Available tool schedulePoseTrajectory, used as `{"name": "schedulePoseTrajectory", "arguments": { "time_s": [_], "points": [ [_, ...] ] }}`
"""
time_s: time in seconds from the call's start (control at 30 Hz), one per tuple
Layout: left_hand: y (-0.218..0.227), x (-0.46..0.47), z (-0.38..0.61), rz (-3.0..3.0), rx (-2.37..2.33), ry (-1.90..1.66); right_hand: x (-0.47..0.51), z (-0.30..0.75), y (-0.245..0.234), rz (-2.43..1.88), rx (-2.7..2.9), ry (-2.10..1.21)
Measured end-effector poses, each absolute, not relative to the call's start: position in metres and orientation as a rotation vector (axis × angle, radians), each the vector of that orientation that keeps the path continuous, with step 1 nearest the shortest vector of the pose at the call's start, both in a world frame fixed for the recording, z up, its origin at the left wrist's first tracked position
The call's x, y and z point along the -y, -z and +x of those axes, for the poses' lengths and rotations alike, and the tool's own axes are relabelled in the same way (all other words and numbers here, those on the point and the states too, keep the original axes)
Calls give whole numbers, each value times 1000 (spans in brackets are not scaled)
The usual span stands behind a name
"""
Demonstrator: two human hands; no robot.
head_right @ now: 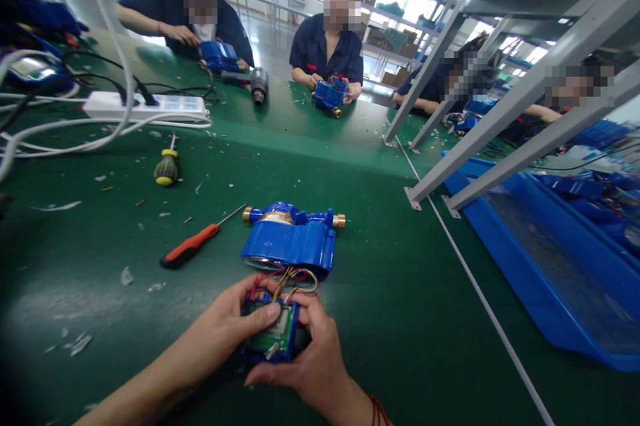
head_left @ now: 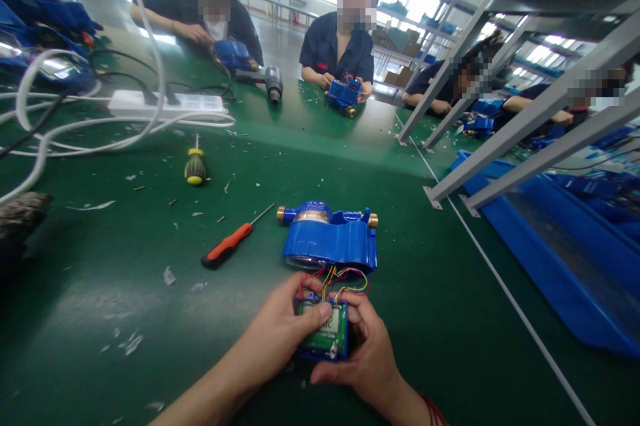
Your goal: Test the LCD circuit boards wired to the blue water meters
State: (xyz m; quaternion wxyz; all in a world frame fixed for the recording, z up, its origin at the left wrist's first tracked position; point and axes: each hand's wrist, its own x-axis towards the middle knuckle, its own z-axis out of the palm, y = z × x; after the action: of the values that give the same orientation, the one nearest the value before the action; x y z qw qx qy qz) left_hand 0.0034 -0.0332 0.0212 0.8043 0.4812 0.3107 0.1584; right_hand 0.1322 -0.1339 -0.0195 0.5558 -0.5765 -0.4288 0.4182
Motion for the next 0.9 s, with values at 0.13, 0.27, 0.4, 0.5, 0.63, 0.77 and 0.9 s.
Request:
{"name": "schedulePoseTrajectory", "arguments": {
  "time_s": [0.13, 0.27, 0.4, 0.5, 0.63, 0.77, 0.9],
  "points": [
    [-21, 29, -2, 1007, -629, -315, 132, 133, 15, -1288, 909, -1089],
    [-22, 28, -7, 972, -651, -287, 129, 134, 9, -1203, 824, -1178],
    [-20, 26, -8, 927, -641, -257, 126, 135, 3, -1146, 784, -1217],
    [-20, 24, -7, 905, -671, -242, 126, 137, 2, -1130, 760, -1244],
    [-23, 24, -6, 913, -699, -255, 126, 138, 3, -1169, 769, -1238],
    [-24, 23, -6, 894, -675, -280, 127, 139, 8, -1166, 800, -1231],
    [-20, 23, -6, 872, -644, -298, 129, 140, 12, -1184, 810, -1222]
  ]
}}
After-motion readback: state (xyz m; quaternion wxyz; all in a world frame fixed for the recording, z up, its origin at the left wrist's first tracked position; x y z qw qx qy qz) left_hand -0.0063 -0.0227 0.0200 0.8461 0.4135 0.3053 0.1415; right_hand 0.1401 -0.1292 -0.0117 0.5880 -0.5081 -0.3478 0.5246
